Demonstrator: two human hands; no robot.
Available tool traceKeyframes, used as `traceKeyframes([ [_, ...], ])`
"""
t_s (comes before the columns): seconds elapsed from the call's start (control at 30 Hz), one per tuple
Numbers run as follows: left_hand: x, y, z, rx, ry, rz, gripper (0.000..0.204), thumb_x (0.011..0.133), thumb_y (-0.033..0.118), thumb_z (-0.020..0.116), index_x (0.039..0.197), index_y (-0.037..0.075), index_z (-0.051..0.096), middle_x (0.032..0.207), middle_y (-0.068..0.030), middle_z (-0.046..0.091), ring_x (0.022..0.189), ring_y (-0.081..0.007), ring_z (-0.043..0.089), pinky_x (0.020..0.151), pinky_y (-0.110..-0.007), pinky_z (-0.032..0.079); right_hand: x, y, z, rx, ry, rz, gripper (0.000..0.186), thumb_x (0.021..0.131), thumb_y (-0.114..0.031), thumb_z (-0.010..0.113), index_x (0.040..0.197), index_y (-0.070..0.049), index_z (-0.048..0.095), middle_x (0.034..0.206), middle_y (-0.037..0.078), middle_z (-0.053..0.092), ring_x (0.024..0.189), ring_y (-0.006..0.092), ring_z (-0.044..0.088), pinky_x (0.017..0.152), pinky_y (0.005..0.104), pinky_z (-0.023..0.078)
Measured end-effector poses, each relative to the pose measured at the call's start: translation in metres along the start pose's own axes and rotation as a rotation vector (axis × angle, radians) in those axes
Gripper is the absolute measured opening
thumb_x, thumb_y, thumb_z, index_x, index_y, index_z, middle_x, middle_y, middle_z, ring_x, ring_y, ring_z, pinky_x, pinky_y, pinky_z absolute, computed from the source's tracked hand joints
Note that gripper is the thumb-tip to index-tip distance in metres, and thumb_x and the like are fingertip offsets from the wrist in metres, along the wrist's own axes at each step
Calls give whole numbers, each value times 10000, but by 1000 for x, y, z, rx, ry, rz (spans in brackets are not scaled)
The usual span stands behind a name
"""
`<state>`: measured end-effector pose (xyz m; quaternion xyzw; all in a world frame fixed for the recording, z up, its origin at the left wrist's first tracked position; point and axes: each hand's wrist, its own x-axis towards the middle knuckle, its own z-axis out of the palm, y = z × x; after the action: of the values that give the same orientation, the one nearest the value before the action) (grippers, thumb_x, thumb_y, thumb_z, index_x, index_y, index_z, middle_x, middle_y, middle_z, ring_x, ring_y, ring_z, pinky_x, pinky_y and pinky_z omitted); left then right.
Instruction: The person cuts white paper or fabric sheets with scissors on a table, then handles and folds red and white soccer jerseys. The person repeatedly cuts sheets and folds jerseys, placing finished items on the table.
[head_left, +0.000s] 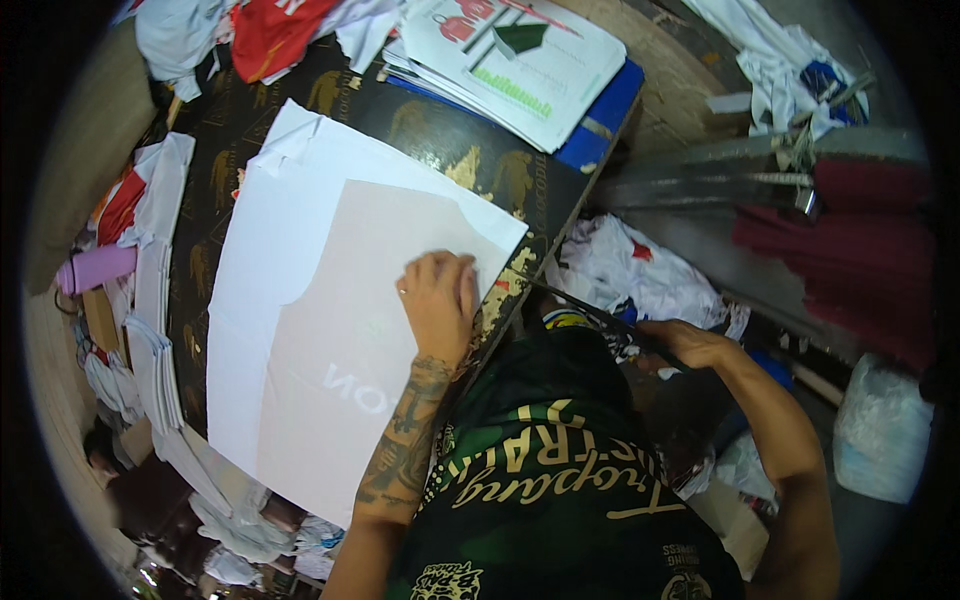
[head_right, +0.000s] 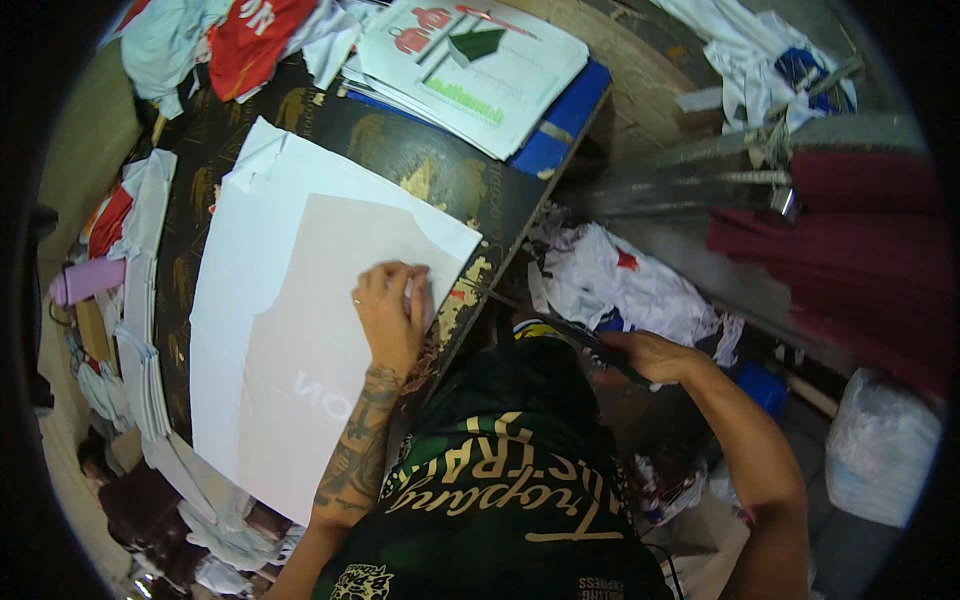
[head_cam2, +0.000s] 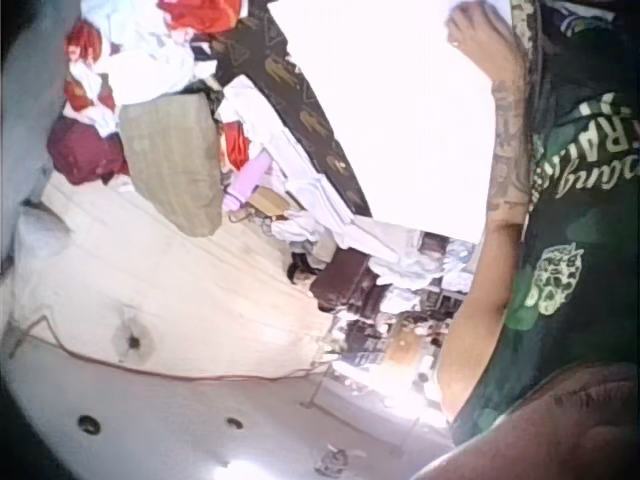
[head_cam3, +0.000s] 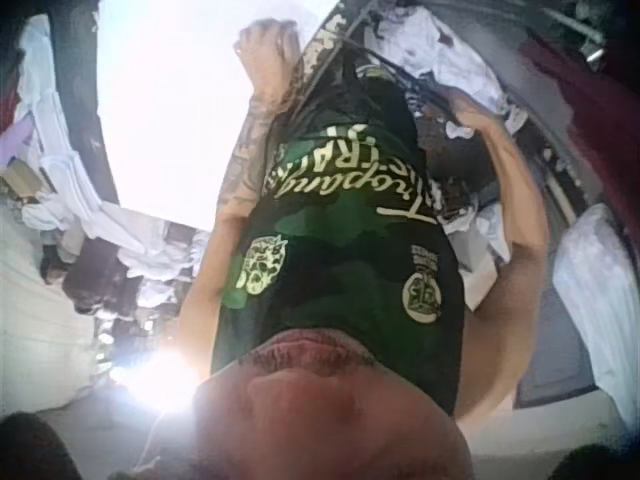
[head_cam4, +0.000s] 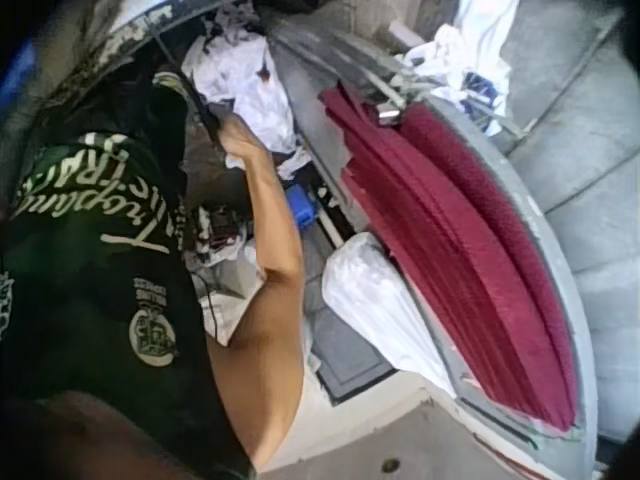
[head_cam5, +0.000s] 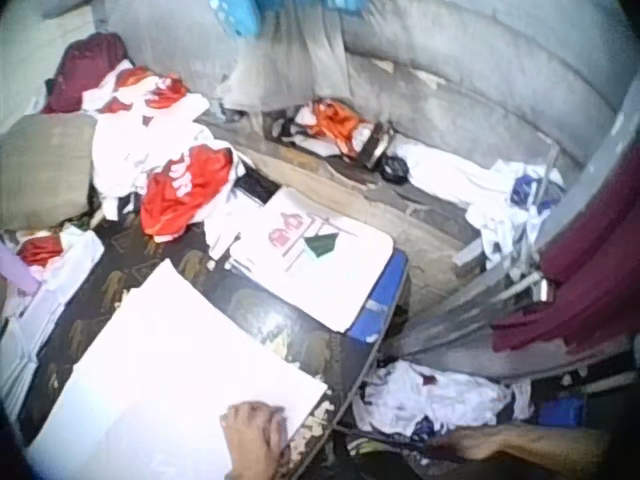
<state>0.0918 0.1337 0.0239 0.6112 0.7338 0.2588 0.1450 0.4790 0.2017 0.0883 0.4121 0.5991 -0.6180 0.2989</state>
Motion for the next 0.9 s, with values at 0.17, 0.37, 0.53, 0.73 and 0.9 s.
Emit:
traceKeyframes([
  [0.17, 6, -6, -25, 18, -37, 60, 131, 975, 116, 703, 1093, 73, 740, 1071, -90, 658, 1058, -309, 590, 954, -429, 409, 83, -45, 15, 118, 172, -297, 644, 930, -595, 802, 1284, -78, 652, 1175, 172, 739, 1126, 296, 699, 966, 423, 509],
  [0.37, -16, -11, -36, -148, -216, 55, 191, 946, 83, 684, 1130, 78, 734, 1168, -91, 671, 1164, -310, 595, 1002, -447, 423, 83, -71, 11, 124, 192, -107, 568, 856, -536, 896, 1162, -79, 755, 1063, 116, 782, 1028, 232, 726, 918, 381, 527],
  [0.53, -18, -19, -27, -266, -257, 137, 217, 928, 37, 679, 1140, 33, 724, 1241, -103, 671, 1276, -324, 588, 1081, -463, 431, 75, -87, 27, 268, 187, 15, 518, 807, -501, 940, 1070, -74, 809, 997, 106, 797, 966, 192, 732, 883, 360, 542],
  [0.73, -15, -23, -26, -270, -284, 132, 222, 917, 28, 680, 1134, 26, 722, 1269, -92, 661, 1290, -325, 586, 1082, -462, 432, 83, -104, 60, 213, 243, 171, 635, 803, -515, 940, 1149, -12, 765, 1023, 130, 783, 973, 212, 723, 885, 377, 537],
  [0.9, -16, -26, -24, -324, -297, 90, 243, 906, 9, 677, 1142, 31, 727, 1279, -95, 669, 1299, -322, 584, 1105, -462, 413, 87, -135, 76, 173, 387, 70, 681, 803, -552, 927, 1205, -24, 770, 1093, 173, 794, 1051, 287, 745, 953, 396, 542],
])
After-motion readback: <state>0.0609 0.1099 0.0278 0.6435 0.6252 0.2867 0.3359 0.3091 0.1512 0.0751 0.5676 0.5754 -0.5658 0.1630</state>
